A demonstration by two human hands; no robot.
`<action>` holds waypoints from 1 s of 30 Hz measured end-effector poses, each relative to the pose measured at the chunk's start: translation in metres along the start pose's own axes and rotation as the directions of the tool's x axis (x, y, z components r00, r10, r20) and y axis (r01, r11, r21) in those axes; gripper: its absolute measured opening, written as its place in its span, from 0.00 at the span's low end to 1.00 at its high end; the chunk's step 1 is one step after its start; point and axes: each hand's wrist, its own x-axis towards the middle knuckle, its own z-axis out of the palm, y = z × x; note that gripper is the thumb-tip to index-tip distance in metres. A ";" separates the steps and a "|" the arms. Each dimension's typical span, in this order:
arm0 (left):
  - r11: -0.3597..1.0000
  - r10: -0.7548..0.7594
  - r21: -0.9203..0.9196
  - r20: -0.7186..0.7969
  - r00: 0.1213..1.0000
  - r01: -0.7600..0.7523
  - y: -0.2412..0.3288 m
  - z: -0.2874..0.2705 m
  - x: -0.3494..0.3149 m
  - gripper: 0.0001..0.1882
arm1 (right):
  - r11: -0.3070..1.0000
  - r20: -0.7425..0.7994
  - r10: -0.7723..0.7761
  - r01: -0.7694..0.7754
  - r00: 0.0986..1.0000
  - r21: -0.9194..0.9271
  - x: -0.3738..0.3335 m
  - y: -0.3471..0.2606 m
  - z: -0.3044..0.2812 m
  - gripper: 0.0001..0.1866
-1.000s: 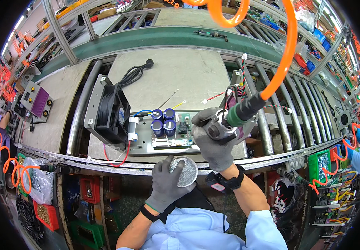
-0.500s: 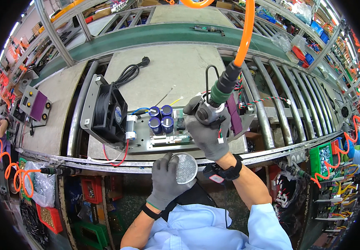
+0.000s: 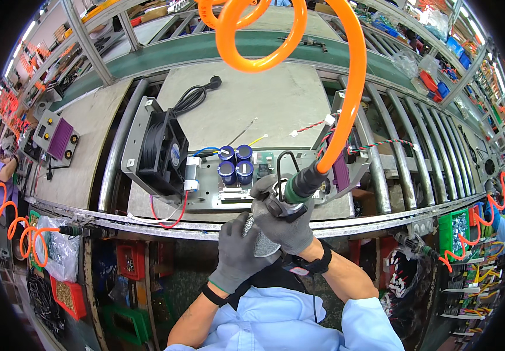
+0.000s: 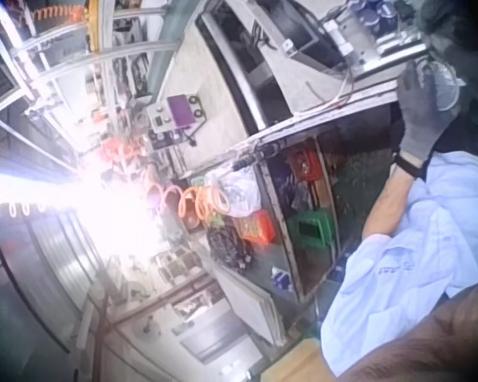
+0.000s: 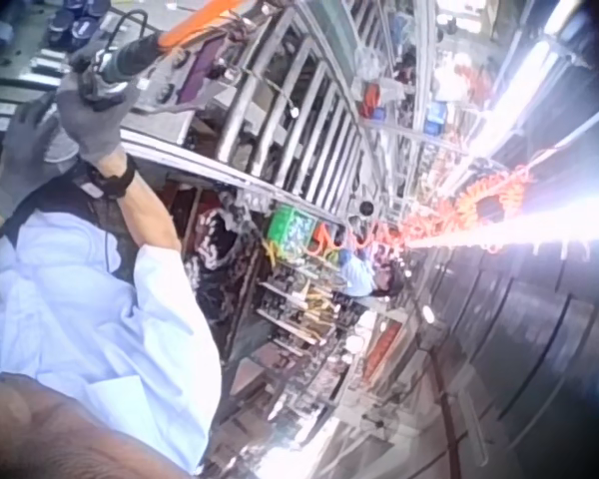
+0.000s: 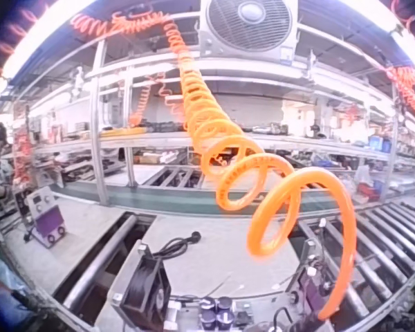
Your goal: The recorder assembles electronic components into a metal housing on an industrial assembly line, using power tools and connecting wiring.
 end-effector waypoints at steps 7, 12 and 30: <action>1.000 -0.012 -0.019 -0.009 1.000 0.012 0.001 0.001 0.001 0.39 | 1.000 0.082 0.017 -0.018 0.996 0.020 0.010 -0.009 0.002 0.09; 0.999 -0.051 -0.006 0.072 0.996 0.052 -0.001 0.000 -0.002 0.42 | 0.996 0.194 -0.018 0.000 0.981 0.092 0.026 -0.033 0.023 0.20; 0.999 -0.011 -0.052 0.024 1.000 0.013 -0.005 0.003 -0.004 0.44 | 0.996 0.188 -0.082 0.088 0.979 -0.023 0.066 -0.014 0.091 0.06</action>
